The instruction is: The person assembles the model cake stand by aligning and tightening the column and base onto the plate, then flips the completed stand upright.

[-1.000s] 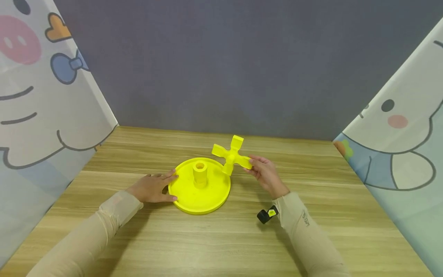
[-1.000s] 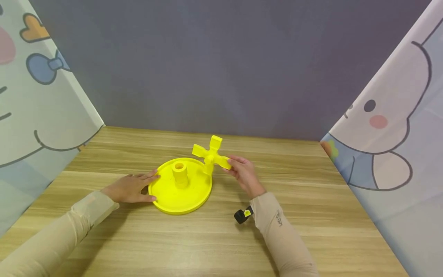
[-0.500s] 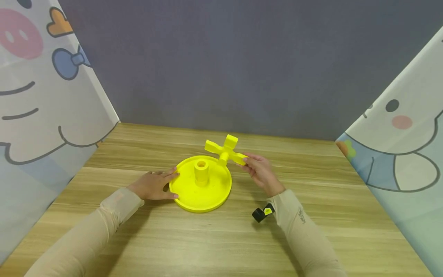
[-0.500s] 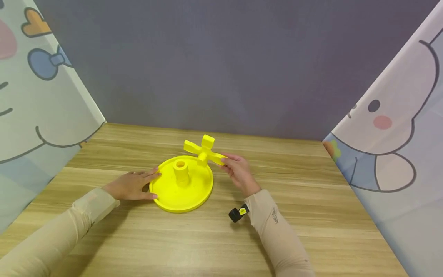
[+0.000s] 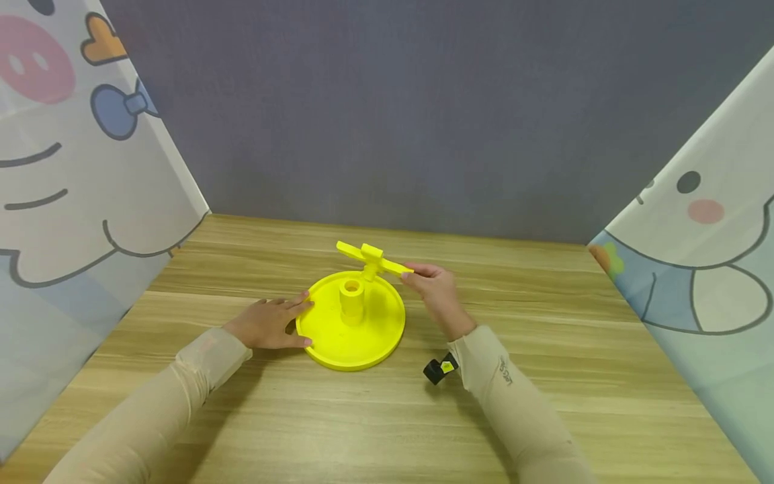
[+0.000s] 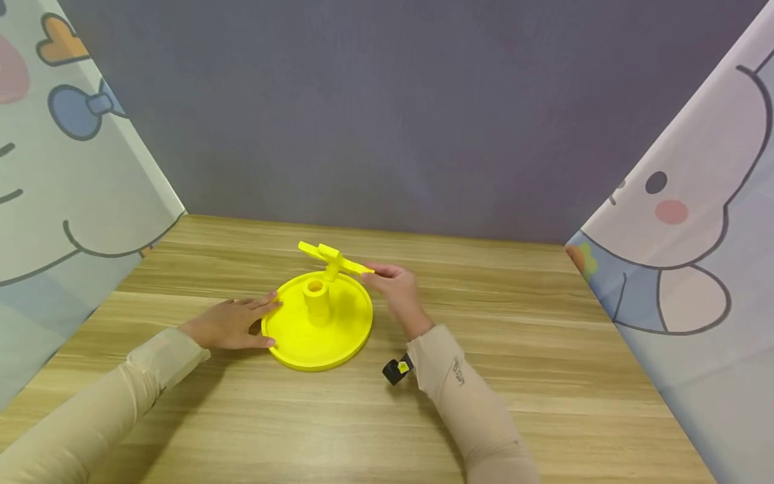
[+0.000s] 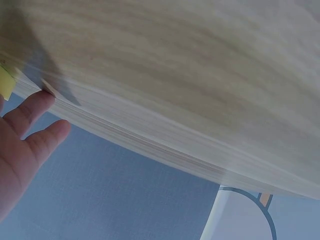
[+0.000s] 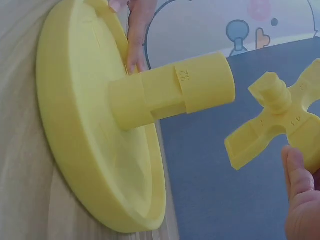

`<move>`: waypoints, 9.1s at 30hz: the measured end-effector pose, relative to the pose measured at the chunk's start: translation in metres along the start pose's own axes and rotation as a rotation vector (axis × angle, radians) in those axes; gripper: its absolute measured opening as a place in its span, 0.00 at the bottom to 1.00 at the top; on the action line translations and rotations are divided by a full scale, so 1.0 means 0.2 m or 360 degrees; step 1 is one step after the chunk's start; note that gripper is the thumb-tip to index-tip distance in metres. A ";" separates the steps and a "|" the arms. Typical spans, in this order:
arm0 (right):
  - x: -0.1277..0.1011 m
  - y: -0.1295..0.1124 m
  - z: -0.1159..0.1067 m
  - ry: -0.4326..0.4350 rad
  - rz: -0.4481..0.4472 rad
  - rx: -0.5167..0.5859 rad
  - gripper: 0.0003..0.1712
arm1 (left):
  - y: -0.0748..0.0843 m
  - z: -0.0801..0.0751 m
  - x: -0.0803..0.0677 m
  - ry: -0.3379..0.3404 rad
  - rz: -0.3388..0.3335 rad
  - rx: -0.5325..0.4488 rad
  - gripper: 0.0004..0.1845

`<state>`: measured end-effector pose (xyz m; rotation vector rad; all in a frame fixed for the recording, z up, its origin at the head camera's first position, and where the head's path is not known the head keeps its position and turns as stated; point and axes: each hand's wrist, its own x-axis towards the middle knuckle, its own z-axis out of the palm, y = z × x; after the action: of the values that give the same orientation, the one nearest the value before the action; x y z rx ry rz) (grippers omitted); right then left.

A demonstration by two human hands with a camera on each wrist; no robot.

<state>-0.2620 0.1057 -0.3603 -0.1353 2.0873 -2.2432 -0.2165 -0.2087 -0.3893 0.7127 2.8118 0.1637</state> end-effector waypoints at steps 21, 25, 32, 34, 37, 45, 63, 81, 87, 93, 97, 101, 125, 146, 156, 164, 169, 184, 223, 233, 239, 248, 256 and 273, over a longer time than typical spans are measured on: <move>-0.02 0.02 0.11 -0.0149 -0.0601 -0.0379 0.11 | 0.00 0.00 0.00 -0.0038 -0.0024 -0.0019 0.49; -0.01 0.04 0.11 -0.0199 -0.0686 -0.0389 0.11 | 0.00 0.00 0.00 -0.0048 -0.0029 -0.0015 0.49; 0.00 0.07 0.11 -0.0284 -0.0796 -0.0446 0.10 | -0.02 0.02 0.01 -0.0046 -0.0031 -0.0007 0.49; 0.00 0.08 0.10 -0.0315 -0.0793 -0.0462 0.10 | -0.02 0.02 0.01 -0.0040 -0.0029 -0.0009 0.50; 0.00 0.08 0.10 -0.0354 -0.0764 -0.0495 0.09 | -0.03 0.03 0.01 -0.0033 -0.0026 -0.0003 0.50; -0.01 0.08 0.09 -0.0397 -0.0716 -0.0566 0.12 | -0.02 0.02 0.01 -0.0036 -0.0030 0.0008 0.50; -0.02 0.08 0.08 -0.0490 -0.0642 -0.0544 0.12 | -0.01 0.02 0.01 -0.0009 -0.0002 0.0003 0.49; -0.04 0.10 0.07 -0.0481 -0.0570 -0.0618 0.12 | 0.00 0.01 0.01 -0.0007 0.0002 -0.0008 0.48; -0.04 0.09 0.07 -0.0533 -0.0614 -0.0637 0.13 | -0.02 0.03 0.01 -0.0016 -0.0014 0.0011 0.49; 0.00 0.05 0.05 -0.0647 -0.0574 -0.0705 0.18 | -0.02 0.04 0.01 -0.0022 -0.0016 0.0013 0.50; 0.05 -0.02 0.02 -0.0720 -0.0425 -0.0729 0.22 | -0.02 0.03 0.01 -0.0011 -0.0003 0.0014 0.49; 0.15 -0.09 0.03 -0.0696 -0.0327 -0.0753 0.22 | -0.01 0.02 0.01 -0.0016 -0.0003 0.0013 0.49; 0.29 -0.11 0.17 -0.1069 -0.0201 -0.1070 0.29 | 0.00 0.01 0.01 -0.0036 -0.0029 0.0007 0.49; 0.18 -0.12 0.10 -0.1026 -0.0346 -0.1335 0.23 | 0.01 0.01 0.00 -0.0004 0.0000 0.0017 0.49; 0.06 -0.15 0.12 -0.0977 -0.0416 -0.1517 0.26 | 0.01 0.01 0.00 0.0003 -0.0010 0.0019 0.49; 0.02 -0.17 0.15 -0.0921 -0.0352 -0.1544 0.25 | 0.01 0.01 0.00 -0.0019 -0.0021 0.0007 0.49; 0.05 -0.18 0.13 -0.0824 -0.0371 -0.1441 0.19 | 0.01 0.01 0.00 -0.0024 -0.0011 -0.0004 0.49; 0.22 -0.18 0.18 -0.1185 -0.0585 -0.1625 0.32 | 0.01 0.01 -0.01 -0.0016 -0.0007 -0.0013 0.49; 0.02 -0.22 0.17 -0.0770 -0.0402 -0.1779 0.20 | 0.00 0.02 -0.01 0.0020 0.0028 0.0005 0.49; 0.18 -0.18 0.12 -0.0962 -0.0400 -0.1411 0.35 | 0.01 0.02 -0.01 -0.0013 0.0013 -0.0021 0.49; 0.20 -0.15 0.13 -0.0994 -0.0308 -0.1434 0.34 | 0.01 0.02 0.00 -0.0004 0.0031 -0.0019 0.49; 0.22 -0.16 0.07 -0.0952 -0.0241 -0.1523 0.29 | 0.01 0.01 0.01 0.0010 0.0039 -0.0028 0.49; 0.19 -0.16 -0.01 -0.1037 -0.0140 -0.1374 0.29 | 0.00 0.01 0.01 0.0003 0.0039 -0.0013 0.49; 0.06 -0.13 -0.01 -0.1017 -0.0232 -0.1207 0.16 | 0.00 0.02 -0.01 -0.0006 0.0018 -0.0025 0.49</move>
<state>-0.2744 0.1085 -0.3350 -0.9178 2.4034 -1.0852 -0.2141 -0.2098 -0.3930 0.7246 2.8000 0.1861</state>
